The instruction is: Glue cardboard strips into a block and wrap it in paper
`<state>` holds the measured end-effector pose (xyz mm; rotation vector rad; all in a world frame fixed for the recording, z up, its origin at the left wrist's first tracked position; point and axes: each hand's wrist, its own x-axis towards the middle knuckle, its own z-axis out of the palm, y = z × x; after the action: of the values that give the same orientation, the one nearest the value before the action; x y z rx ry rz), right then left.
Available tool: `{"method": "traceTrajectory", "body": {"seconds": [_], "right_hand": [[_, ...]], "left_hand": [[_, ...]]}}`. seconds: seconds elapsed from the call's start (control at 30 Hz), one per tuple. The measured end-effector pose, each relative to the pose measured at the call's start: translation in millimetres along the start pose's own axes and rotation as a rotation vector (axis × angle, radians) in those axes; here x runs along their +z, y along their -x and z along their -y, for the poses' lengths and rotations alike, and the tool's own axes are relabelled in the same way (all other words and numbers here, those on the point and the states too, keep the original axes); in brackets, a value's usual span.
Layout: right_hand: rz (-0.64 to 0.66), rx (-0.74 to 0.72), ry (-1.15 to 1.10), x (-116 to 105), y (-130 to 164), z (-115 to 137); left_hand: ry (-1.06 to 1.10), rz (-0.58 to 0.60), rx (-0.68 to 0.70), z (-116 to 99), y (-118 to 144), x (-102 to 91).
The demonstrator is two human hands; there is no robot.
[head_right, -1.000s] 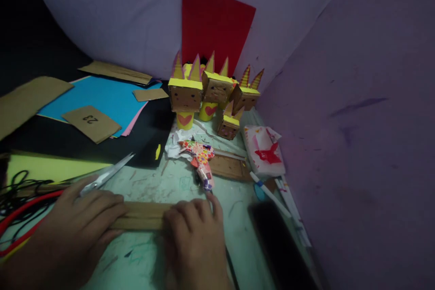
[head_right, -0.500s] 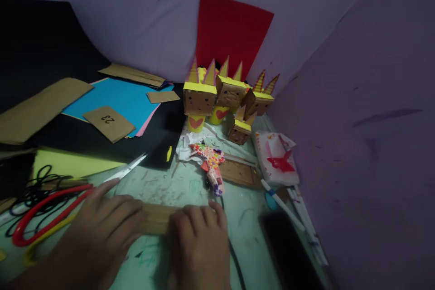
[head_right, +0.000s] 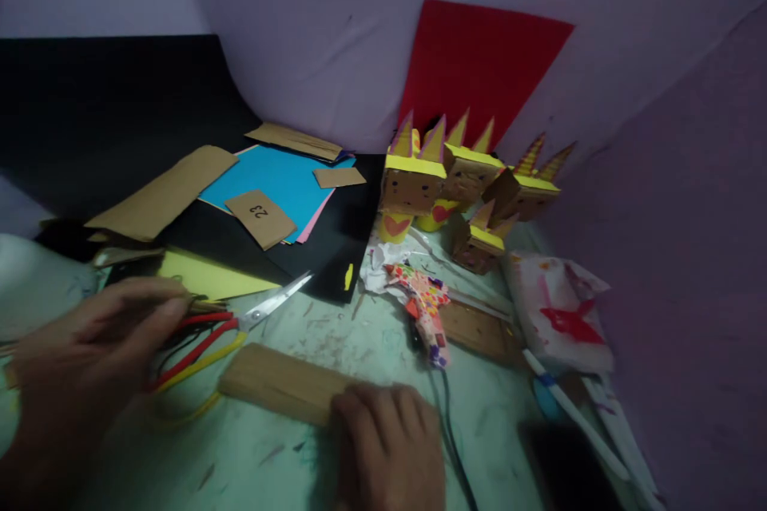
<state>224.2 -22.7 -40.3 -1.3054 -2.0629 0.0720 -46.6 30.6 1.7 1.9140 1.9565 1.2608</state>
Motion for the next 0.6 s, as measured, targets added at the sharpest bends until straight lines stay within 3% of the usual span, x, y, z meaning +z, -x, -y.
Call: {"method": "traceTrajectory", "body": {"seconds": [0.07,0.2,0.27,0.37,0.47,0.6], "right_hand": [[0.035,-0.063,0.048,-1.1,3.5,-4.6],[0.097,-0.126,0.163,-3.1,2.4,-11.1],[0.131,-0.119,0.184,-4.4,-2.9,-10.7],[0.189,-0.089,0.183,-9.8,-13.7,-7.4],[0.258,-0.017,0.063,-21.2,-19.7,-5.3],[0.410,0.108,-0.119,-35.1,-11.2,-7.5]], "left_hand": [[0.094,0.123,-0.041,2.2,2.7,2.4],[0.194,0.621,0.104,-1.3,11.9,4.6],[0.139,0.750,0.148,-2.4,15.9,6.3],[0.082,0.698,0.193,-1.9,19.0,11.7],[0.080,0.622,0.116,0.0,19.2,13.4],[0.108,0.731,0.018,3.3,21.5,5.8]]}}
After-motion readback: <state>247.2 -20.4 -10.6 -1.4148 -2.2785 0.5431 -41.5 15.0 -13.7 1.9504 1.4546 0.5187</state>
